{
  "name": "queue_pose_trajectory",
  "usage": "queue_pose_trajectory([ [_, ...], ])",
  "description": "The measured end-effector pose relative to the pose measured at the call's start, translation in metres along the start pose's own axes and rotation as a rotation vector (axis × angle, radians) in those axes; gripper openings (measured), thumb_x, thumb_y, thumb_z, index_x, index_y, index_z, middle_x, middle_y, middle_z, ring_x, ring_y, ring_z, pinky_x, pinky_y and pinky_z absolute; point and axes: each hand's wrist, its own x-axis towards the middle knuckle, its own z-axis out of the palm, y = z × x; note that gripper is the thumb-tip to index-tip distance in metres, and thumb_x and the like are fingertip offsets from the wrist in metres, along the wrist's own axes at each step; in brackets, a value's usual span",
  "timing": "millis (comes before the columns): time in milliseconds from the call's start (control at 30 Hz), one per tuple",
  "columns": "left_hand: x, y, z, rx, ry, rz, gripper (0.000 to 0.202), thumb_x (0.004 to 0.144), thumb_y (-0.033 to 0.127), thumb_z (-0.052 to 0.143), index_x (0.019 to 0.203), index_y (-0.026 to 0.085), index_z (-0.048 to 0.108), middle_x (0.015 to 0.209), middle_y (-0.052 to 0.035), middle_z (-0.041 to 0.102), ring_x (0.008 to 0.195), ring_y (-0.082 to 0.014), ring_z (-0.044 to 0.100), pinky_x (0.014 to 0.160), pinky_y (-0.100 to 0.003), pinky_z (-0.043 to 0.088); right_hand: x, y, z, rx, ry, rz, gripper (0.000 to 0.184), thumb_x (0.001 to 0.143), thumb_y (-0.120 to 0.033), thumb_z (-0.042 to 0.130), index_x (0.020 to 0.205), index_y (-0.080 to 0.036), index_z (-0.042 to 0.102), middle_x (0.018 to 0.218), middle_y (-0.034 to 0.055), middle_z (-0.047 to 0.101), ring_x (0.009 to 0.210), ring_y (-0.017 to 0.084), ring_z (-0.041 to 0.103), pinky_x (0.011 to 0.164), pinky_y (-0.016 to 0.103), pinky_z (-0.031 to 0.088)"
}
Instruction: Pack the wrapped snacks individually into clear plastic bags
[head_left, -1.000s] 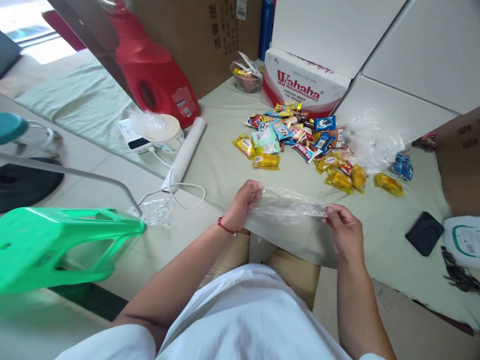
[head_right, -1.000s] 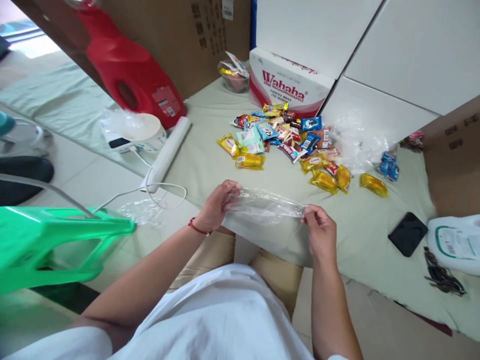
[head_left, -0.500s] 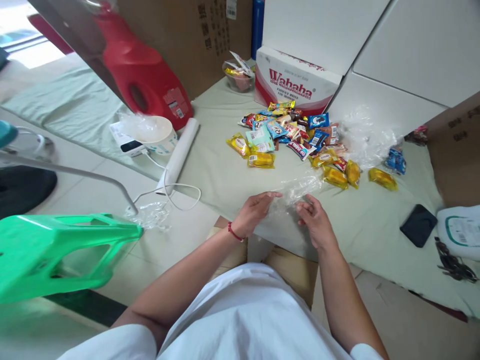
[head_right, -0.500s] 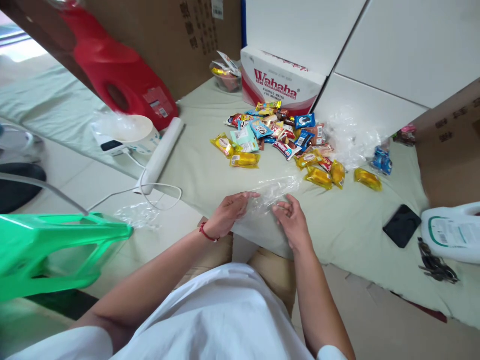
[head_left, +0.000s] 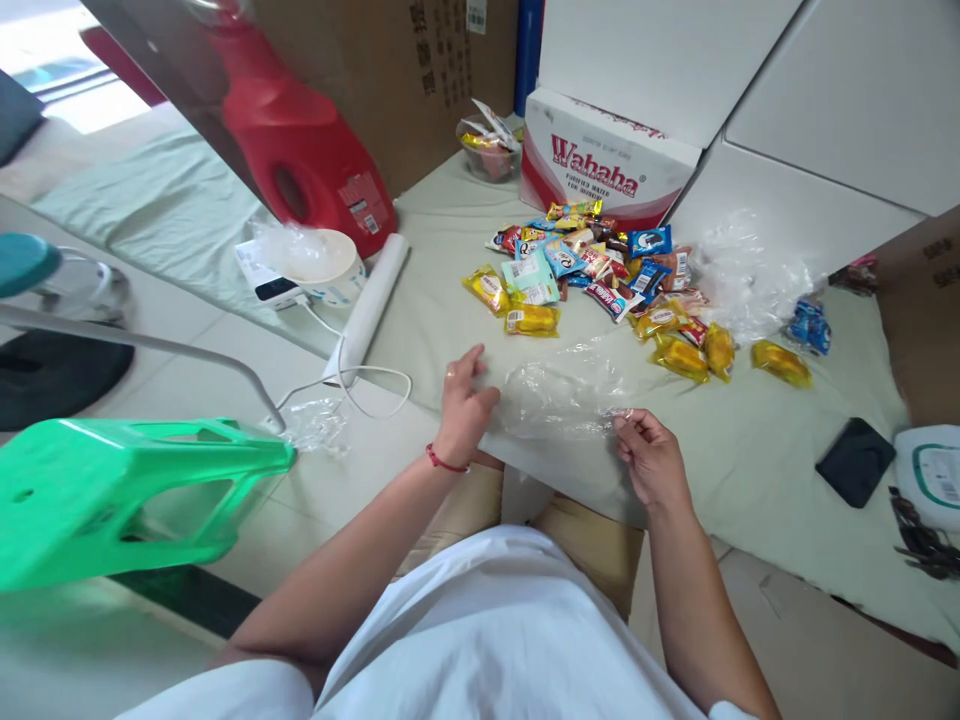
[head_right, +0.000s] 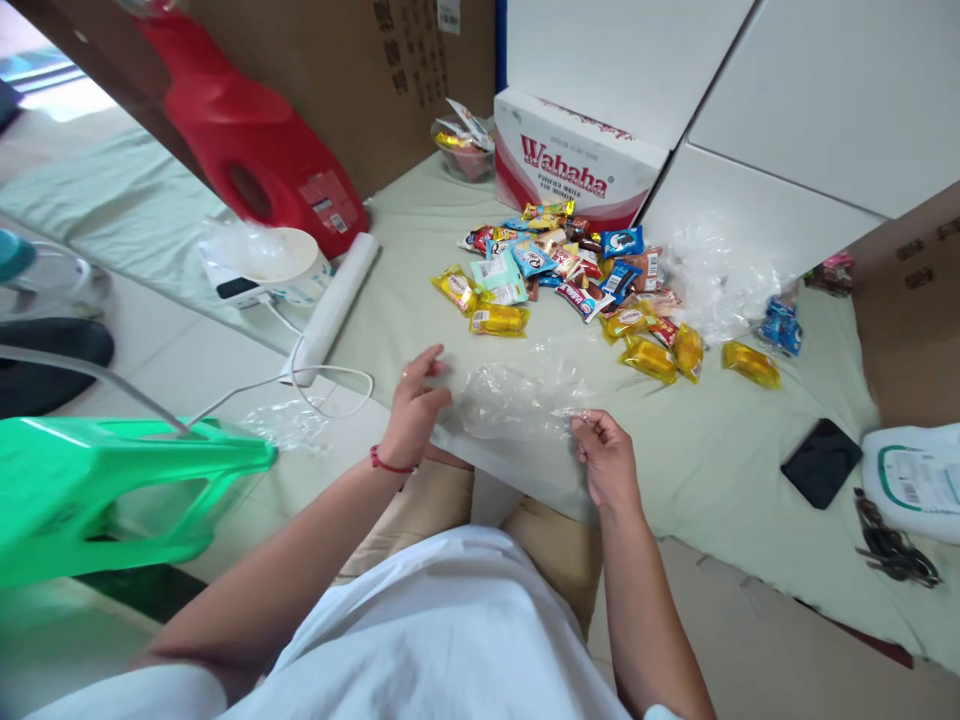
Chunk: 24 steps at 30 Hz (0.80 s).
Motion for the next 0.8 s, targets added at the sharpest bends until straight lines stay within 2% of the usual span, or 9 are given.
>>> queue_pose_trajectory([
  [100, 0.020, 0.023, 0.006, 0.173, -0.094, 0.289, 0.078, 0.063, 0.020, 0.079, 0.139, 0.024, 0.060, 0.135, -0.0102, 0.061, 0.139, -0.0353, 0.045, 0.114, -0.046, 0.037, 0.001, -0.002, -0.007, -0.066, -0.030, -0.016, 0.039, 0.065, -0.049, 0.092, 0.083, -0.021, 0.072, 0.071, -0.0034, 0.058, 0.056, 0.008, 0.039, 0.048, 0.022, 0.032],
  [167, 0.041, 0.034, 0.023, 0.078, -0.263, 0.313, 0.079, 0.066, 0.026, 0.086, 0.140, 0.022, 0.058, 0.138, -0.0134, 0.061, 0.144, -0.0376, 0.043, 0.117, -0.046, 0.035, 0.002, -0.004, -0.010, -0.096, -0.037, -0.019, 0.040, 0.065, -0.050, 0.092, 0.083, -0.021, 0.072, 0.072, -0.0032, 0.060, 0.057, 0.008, 0.040, 0.048, 0.023, 0.032],
  [233, 0.062, 0.036, 0.046, -0.040, -0.379, 0.196, 0.079, 0.065, 0.031, 0.090, 0.137, 0.019, 0.060, 0.128, -0.0151, 0.065, 0.138, -0.0377, 0.051, 0.111, -0.043, 0.041, 0.003, -0.006, -0.012, -0.123, -0.041, -0.018, 0.042, 0.064, -0.051, 0.093, 0.083, -0.021, 0.071, 0.072, -0.0035, 0.060, 0.056, 0.008, 0.040, 0.048, 0.023, 0.032],
  [300, 0.079, 0.030, 0.067, -0.042, -0.481, -0.009, 0.077, 0.057, 0.031, 0.095, 0.127, 0.014, 0.066, 0.106, -0.0131, 0.070, 0.118, -0.0373, 0.064, 0.097, -0.041, 0.048, 0.003, -0.008, -0.015, -0.145, -0.035, -0.023, 0.042, 0.064, -0.052, 0.092, 0.083, -0.020, 0.071, 0.071, -0.0039, 0.058, 0.056, 0.008, 0.039, 0.048, 0.023, 0.032],
  [400, 0.087, 0.015, 0.083, 0.044, -0.597, -0.183, 0.050, 0.052, 0.025, 0.096, 0.095, 0.014, 0.073, 0.079, -0.0049, 0.066, 0.081, -0.0259, 0.066, 0.073, -0.033, 0.047, -0.001, -0.006, -0.027, -0.159, 0.022, -0.042, 0.042, 0.066, -0.053, 0.091, 0.084, -0.020, 0.072, 0.067, -0.0047, 0.054, 0.056, 0.009, 0.038, 0.049, 0.023, 0.032],
  [467, 0.083, 0.007, 0.083, 0.036, -0.591, -0.202, 0.033, 0.058, 0.027, 0.093, 0.077, 0.016, 0.068, 0.073, -0.0018, 0.062, 0.069, -0.0174, 0.058, 0.064, -0.028, 0.041, -0.008, -0.001, -0.037, -0.162, 0.089, -0.050, 0.043, 0.066, -0.055, 0.090, 0.086, -0.021, 0.073, 0.065, -0.0052, 0.052, 0.056, 0.009, 0.036, 0.048, 0.023, 0.031],
  [567, 0.072, -0.001, 0.073, -0.098, -0.440, -0.184, 0.032, 0.068, 0.035, 0.087, 0.073, 0.019, 0.061, 0.071, 0.0008, 0.059, 0.064, -0.0124, 0.051, 0.060, -0.026, 0.038, -0.025, 0.006, -0.056, -0.191, 0.156, -0.019, 0.045, 0.065, -0.058, 0.090, 0.084, -0.021, 0.072, 0.061, -0.0056, 0.050, 0.054, 0.010, 0.035, 0.047, 0.024, 0.030],
  [733, 0.049, -0.011, 0.060, -0.078, -0.279, -0.083, 0.040, 0.079, 0.049, 0.079, 0.071, 0.020, 0.052, 0.062, 0.0062, 0.045, 0.059, -0.0099, 0.039, 0.058, -0.024, 0.034, -0.045, 0.000, -0.089, -0.501, -0.085, 0.077, 0.048, 0.074, -0.067, 0.082, 0.089, -0.022, 0.078, 0.069, 0.0006, 0.063, 0.061, 0.015, 0.051, 0.054, 0.027, 0.040],
  [800, 0.043, -0.014, 0.060, -0.024, -0.237, -0.051, 0.037, 0.084, 0.049, 0.074, 0.072, 0.021, 0.053, 0.062, 0.0063, 0.044, 0.060, -0.0109, 0.040, 0.059, -0.025, 0.033, -0.033, -0.009, -0.100, -0.624, -0.022, -0.004, 0.053, 0.079, -0.071, 0.075, 0.101, -0.023, 0.079, 0.087, 0.0052, 0.073, 0.075, 0.020, 0.060, 0.062, 0.029, 0.045],
])
